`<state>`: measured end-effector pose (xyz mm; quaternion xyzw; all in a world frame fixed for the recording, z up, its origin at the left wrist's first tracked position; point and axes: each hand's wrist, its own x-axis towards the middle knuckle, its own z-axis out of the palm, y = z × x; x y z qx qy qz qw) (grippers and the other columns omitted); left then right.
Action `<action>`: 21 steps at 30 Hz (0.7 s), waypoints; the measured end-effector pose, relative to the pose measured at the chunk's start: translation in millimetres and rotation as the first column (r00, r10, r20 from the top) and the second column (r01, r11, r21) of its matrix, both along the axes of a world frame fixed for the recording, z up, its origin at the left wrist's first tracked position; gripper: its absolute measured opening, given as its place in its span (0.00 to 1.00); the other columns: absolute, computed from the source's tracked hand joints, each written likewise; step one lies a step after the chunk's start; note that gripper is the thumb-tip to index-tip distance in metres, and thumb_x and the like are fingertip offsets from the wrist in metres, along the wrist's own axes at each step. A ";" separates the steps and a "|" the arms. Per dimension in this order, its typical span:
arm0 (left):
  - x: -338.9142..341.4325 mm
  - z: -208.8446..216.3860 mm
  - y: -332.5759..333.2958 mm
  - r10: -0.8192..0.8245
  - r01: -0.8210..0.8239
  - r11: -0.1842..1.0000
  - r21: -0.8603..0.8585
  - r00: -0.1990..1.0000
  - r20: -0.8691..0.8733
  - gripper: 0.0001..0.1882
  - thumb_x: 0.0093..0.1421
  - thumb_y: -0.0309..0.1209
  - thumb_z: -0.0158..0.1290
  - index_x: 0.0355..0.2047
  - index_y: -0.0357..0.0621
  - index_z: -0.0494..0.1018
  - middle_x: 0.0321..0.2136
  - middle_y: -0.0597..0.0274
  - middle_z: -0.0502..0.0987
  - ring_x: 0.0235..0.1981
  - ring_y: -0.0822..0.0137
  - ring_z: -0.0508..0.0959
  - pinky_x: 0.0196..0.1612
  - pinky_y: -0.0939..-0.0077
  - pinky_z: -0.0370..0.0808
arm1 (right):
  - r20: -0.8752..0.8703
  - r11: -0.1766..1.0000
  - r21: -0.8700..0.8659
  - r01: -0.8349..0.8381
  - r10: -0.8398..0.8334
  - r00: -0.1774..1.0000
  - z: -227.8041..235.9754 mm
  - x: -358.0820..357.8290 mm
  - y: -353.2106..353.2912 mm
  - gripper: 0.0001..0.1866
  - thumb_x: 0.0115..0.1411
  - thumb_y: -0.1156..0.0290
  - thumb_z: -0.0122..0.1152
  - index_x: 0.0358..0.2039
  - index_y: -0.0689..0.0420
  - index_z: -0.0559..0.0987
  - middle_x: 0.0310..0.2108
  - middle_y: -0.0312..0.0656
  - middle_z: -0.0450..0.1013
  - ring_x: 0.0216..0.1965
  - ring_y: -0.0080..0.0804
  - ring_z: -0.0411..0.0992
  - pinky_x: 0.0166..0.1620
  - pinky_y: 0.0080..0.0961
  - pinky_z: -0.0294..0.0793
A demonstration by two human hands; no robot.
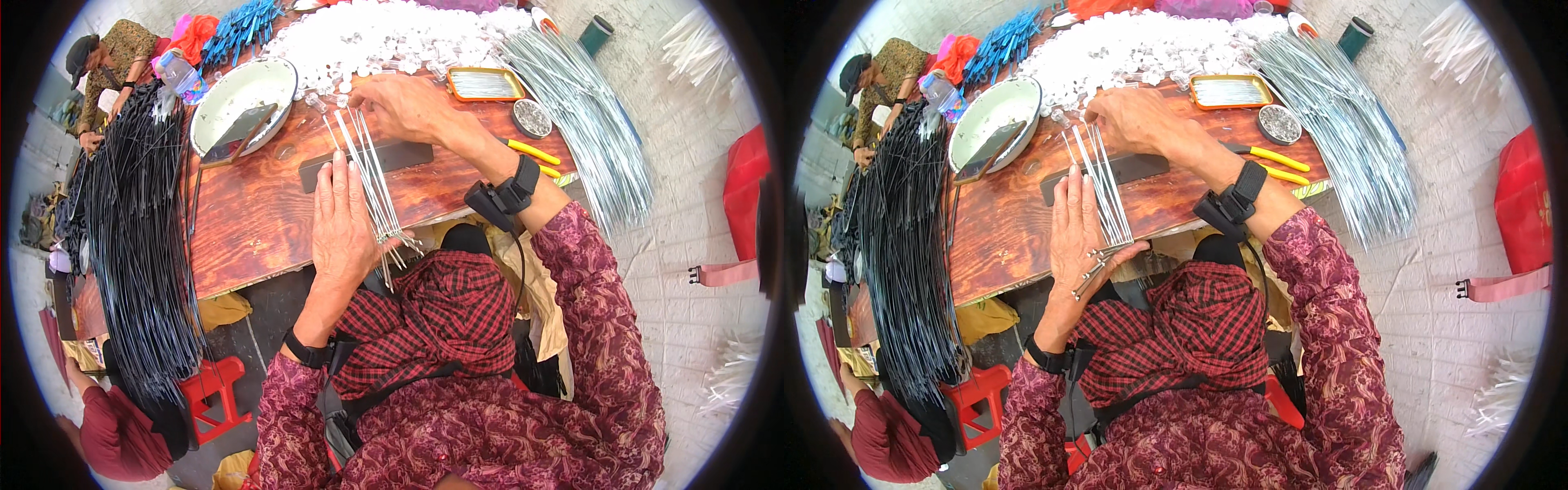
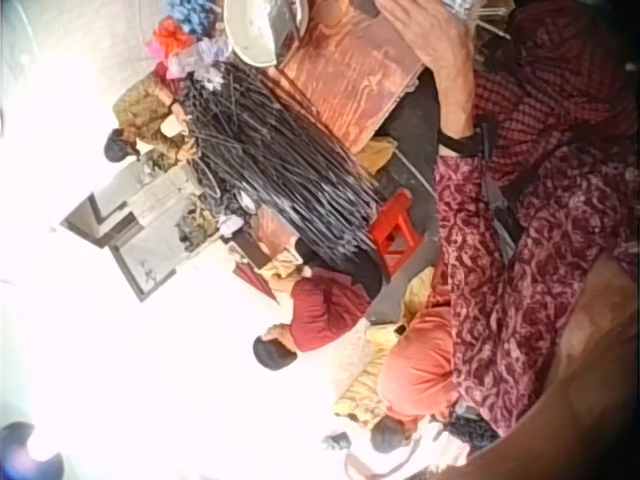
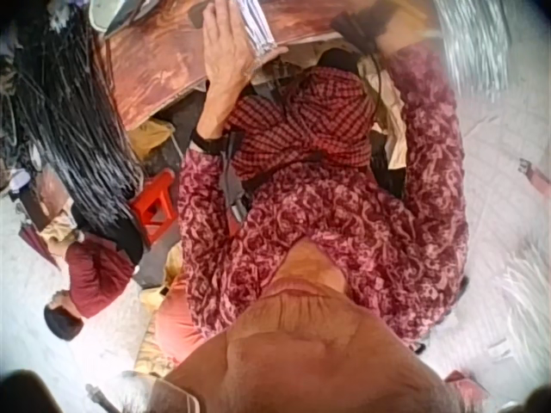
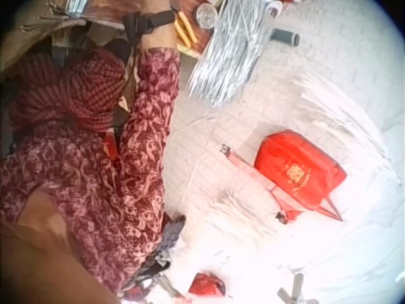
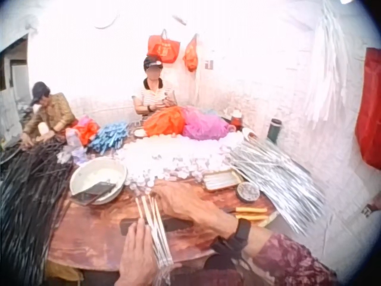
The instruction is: Group metal umbrella ribs and attach plastic components using hands and pliers.
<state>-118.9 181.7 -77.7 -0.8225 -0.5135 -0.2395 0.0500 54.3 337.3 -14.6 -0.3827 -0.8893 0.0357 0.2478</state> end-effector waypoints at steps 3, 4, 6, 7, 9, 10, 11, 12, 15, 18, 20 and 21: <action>0.9 -0.6 0.4 -0.018 0.017 1.000 0.025 0.998 0.055 0.65 0.41 0.61 0.68 0.65 0.23 0.54 0.68 0.33 0.53 0.68 0.33 0.55 0.68 0.46 0.58 | -0.010 0.999 -0.040 0.001 -0.002 1.000 0.3 0.5 4.2 0.09 0.58 0.72 0.57 0.38 0.56 0.81 0.39 0.45 0.80 0.43 0.47 0.78 0.45 0.41 0.77; 0.6 0.5 0.6 -0.019 0.017 1.000 0.025 0.998 0.058 0.65 0.41 0.61 0.68 0.65 0.23 0.53 0.68 0.33 0.53 0.68 0.33 0.55 0.68 0.46 0.58 | -0.012 0.999 -0.042 0.003 -0.003 1.000 0.8 0.3 4.2 0.09 0.58 0.72 0.57 0.38 0.56 0.81 0.39 0.45 0.80 0.43 0.47 0.78 0.45 0.41 0.77; 0.8 1.0 0.5 -0.022 0.020 0.999 0.024 0.998 0.060 0.66 0.40 0.61 0.69 0.65 0.23 0.53 0.68 0.33 0.53 0.68 0.33 0.55 0.68 0.47 0.59 | -0.074 0.990 -0.140 0.035 -0.046 0.996 1.0 0.6 5.3 0.12 0.57 0.74 0.55 0.40 0.55 0.82 0.37 0.45 0.80 0.42 0.46 0.78 0.45 0.40 0.77; 1.3 0.7 0.5 -0.017 0.016 0.999 0.029 0.998 0.060 0.66 0.40 0.61 0.69 0.65 0.23 0.53 0.68 0.33 0.53 0.68 0.33 0.55 0.68 0.47 0.59 | -0.075 0.989 -0.142 0.037 -0.048 0.996 0.6 0.4 6.5 0.12 0.57 0.74 0.55 0.40 0.55 0.82 0.37 0.45 0.80 0.42 0.46 0.78 0.45 0.40 0.77; 2.4 0.9 0.6 -0.017 0.015 0.999 0.032 0.998 0.060 0.67 0.40 0.62 0.69 0.66 0.23 0.52 0.68 0.33 0.53 0.68 0.33 0.55 0.68 0.48 0.59 | -0.180 0.988 -0.150 -0.040 0.012 0.984 1.0 -1.0 8.2 0.15 0.57 0.75 0.53 0.42 0.53 0.83 0.35 0.44 0.80 0.42 0.45 0.78 0.45 0.40 0.76; 2.8 1.6 0.8 -0.015 0.013 0.999 0.034 0.998 0.064 0.68 0.39 0.62 0.69 0.66 0.23 0.51 0.67 0.33 0.53 0.68 0.33 0.55 0.68 0.48 0.59 | -0.181 0.988 -0.151 -0.036 0.008 0.984 1.0 -3.4 8.2 0.15 0.57 0.75 0.53 0.42 0.53 0.83 0.35 0.44 0.80 0.42 0.45 0.78 0.45 0.40 0.76; 3.6 1.8 1.0 -0.015 0.012 0.999 0.037 0.998 0.068 0.68 0.39 0.62 0.69 0.66 0.23 0.51 0.67 0.32 0.54 0.68 0.33 0.56 0.68 0.49 0.60 | -0.163 0.984 -0.177 -0.034 0.005 0.987 0.9 -6.8 8.5 0.16 0.56 0.73 0.56 0.44 0.51 0.84 0.37 0.46 0.81 0.41 0.46 0.79 0.46 0.41 0.77; 2.8 0.7 0.8 -0.015 0.012 0.999 0.035 0.998 0.066 0.68 0.39 0.62 0.69 0.66 0.23 0.51 0.67 0.32 0.54 0.68 0.33 0.56 0.68 0.49 0.60 | -0.147 0.979 -0.202 -0.036 0.006 0.989 3.4 -12.3 6.9 0.18 0.55 0.70 0.60 0.47 0.50 0.84 0.39 0.48 0.81 0.41 0.47 0.80 0.46 0.41 0.78; 1.7 -1.0 0.7 -0.010 0.007 0.998 0.059 0.998 0.061 0.69 0.39 0.61 0.70 0.66 0.23 0.50 0.67 0.33 0.54 0.68 0.33 0.56 0.68 0.50 0.61 | -0.073 0.972 -0.233 -0.014 -0.003 0.997 7.1 -21.6 -2.2 0.17 0.55 0.72 0.60 0.46 0.50 0.85 0.40 0.48 0.81 0.44 0.45 0.79 0.48 0.41 0.78; 3.3 1.3 0.7 -0.008 0.005 0.999 0.047 0.998 0.055 0.68 0.39 0.61 0.69 0.67 0.24 0.50 0.67 0.33 0.55 0.67 0.34 0.57 0.67 0.49 0.62 | -0.062 0.981 -0.194 0.000 -0.012 0.998 2.8 -23.3 -4.4 0.17 0.59 0.72 0.52 0.45 0.47 0.84 0.38 0.44 0.77 0.43 0.45 0.76 0.46 0.41 0.76; 3.5 -0.3 1.4 -0.023 0.018 0.998 0.063 0.997 0.078 0.66 0.39 0.61 0.69 0.67 0.28 0.53 0.67 0.33 0.55 0.67 0.34 0.58 0.65 0.48 0.64 | -0.064 0.993 -0.120 0.002 -0.010 0.998 -2.5 -22.5 -3.2 0.16 0.59 0.69 0.53 0.45 0.47 0.84 0.37 0.44 0.77 0.43 0.45 0.76 0.46 0.41 0.76; 3.9 0.4 1.8 -0.025 0.020 0.998 0.064 0.997 0.078 0.66 0.39 0.61 0.69 0.67 0.28 0.53 0.67 0.33 0.55 0.67 0.34 0.58 0.65 0.48 0.64 | -0.066 0.999 -0.044 0.006 -0.009 0.998 -6.4 -20.7 -0.8 0.15 0.60 0.67 0.54 0.45 0.46 0.84 0.36 0.45 0.76 0.43 0.45 0.76 0.46 0.42 0.76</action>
